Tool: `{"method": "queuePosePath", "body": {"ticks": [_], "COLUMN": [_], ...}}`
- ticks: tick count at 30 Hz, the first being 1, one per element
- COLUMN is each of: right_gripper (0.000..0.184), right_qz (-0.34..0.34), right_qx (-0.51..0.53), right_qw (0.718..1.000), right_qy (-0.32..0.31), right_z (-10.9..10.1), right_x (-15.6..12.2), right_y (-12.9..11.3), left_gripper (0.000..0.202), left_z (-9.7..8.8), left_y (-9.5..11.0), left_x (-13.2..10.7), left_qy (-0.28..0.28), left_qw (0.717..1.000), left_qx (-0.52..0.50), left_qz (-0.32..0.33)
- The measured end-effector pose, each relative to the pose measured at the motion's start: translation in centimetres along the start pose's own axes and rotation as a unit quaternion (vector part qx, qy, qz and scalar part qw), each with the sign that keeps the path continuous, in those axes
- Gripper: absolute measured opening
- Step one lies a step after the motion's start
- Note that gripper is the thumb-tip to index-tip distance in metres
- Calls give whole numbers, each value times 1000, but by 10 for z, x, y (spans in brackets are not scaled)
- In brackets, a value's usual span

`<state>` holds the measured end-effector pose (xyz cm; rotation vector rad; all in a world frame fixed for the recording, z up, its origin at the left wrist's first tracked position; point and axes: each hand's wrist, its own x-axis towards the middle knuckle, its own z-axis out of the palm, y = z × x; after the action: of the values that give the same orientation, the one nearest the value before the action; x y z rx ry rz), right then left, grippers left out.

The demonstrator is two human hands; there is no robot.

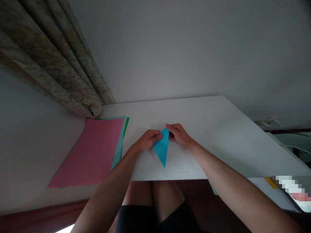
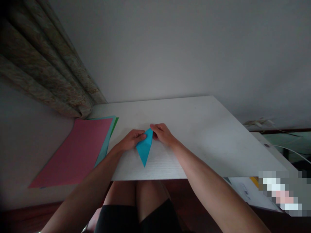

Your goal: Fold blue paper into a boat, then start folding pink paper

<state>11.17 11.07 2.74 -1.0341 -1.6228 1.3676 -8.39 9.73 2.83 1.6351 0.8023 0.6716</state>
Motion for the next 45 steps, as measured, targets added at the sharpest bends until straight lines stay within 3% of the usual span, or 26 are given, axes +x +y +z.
{"method": "queuePosePath", "body": {"ticks": [4,10,14,21,25,30,34,38,41,45], "right_gripper": [63,59,58,53,52,53,57,62,63,61], "right_qz": [-9,-29,-29,-28,-30,-34,-30,-16,-11,-10], "right_qx": [-2,44,42,53,41,27,7,-1,-5,-15], "right_qw": [1000,993,992,990,991,996,999,1000,1000,998], "right_qy": [-5,-101,-115,-129,-120,-78,-41,-8,-10,-59], "right_z": [-1,-3,-3,-2,-2,0,2,5,7,9], "right_x": [0,-2,-2,-2,-3,-4,-4,-2,-1,0], "right_y": [1,1,-1,-3,-3,-5,-2,1,0,1], "left_gripper": [53,58,59,62,55,51,58,59,57,52], "left_z": [0,1,3,6,6,5,3,3,4,8], "left_y": [-2,-7,-8,2,3,-1,-2,-3,-4,-4], "left_x": [1,4,3,0,0,4,4,2,2,3], "left_qy": [4,38,31,11,-12,63,7,-16,7,96], "left_qw": [1000,996,993,998,998,997,1000,999,999,994], "left_qx": [-12,-80,-115,-44,-15,15,-22,-42,-48,-47], "left_qz": [-5,0,-7,32,52,31,11,-3,-5,-14]}}
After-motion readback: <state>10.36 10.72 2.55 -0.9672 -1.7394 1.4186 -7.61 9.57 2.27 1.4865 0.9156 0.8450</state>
